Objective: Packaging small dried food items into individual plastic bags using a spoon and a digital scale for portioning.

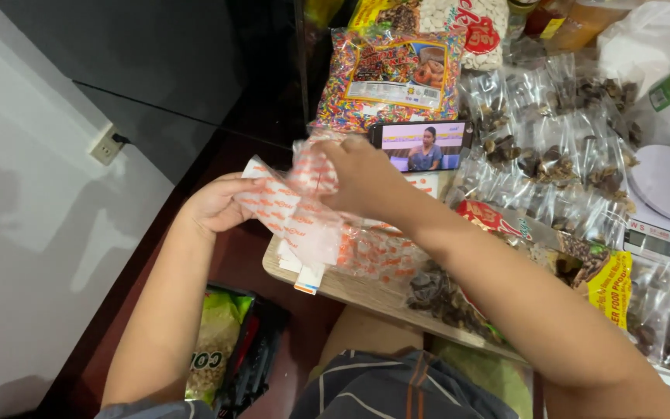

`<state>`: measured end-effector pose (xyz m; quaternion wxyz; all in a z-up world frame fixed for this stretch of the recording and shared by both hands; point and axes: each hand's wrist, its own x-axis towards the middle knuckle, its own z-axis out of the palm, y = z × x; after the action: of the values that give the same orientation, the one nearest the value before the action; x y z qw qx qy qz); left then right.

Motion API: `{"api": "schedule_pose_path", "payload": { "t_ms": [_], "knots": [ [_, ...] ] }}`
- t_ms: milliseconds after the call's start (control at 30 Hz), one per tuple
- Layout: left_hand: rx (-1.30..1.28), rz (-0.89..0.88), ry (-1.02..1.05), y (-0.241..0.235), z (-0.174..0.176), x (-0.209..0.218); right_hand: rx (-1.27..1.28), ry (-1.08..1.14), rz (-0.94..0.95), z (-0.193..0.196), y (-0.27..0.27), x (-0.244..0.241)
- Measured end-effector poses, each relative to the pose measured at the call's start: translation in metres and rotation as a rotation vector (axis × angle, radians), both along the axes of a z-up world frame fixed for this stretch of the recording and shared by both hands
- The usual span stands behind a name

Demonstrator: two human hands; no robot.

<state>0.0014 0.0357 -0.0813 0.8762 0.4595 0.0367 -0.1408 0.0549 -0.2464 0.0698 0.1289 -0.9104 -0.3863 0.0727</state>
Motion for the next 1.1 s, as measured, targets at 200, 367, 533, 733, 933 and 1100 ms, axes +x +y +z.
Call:
{"api": "schedule_pose_path", "payload": {
  "t_ms": [200, 367, 533, 733, 933, 1100],
  "knots": [
    [0.019, 0.031, -0.121, -0.018, 0.062, -0.027, -0.069, 0.034, 0.045, -0.012, -0.012, -0.004],
    [0.011, 0.131, -0.321, -0.014, 0.091, -0.063, 0.091, -0.005, 0.022, 0.025, -0.029, -0.040],
    [0.101, 0.413, -0.215, -0.035, 0.090, -0.110, 1.008, 1.239, 0.000, 0.046, -0.073, -0.120],
    [0.550, -0.152, -0.156, -0.137, 0.181, -0.134, 1.378, 1.633, -0.222, -0.008, -0.126, -0.186],
    [1.264, -0.280, -0.473, -0.201, 0.235, -0.135, 1.627, 1.576, -0.378, -0.096, -0.155, -0.208],
    [1.256, -0.151, -0.726, -0.219, 0.273, -0.138, 1.651, 1.616, -0.247, -0.090, -0.166, -0.214]
  ]
}}
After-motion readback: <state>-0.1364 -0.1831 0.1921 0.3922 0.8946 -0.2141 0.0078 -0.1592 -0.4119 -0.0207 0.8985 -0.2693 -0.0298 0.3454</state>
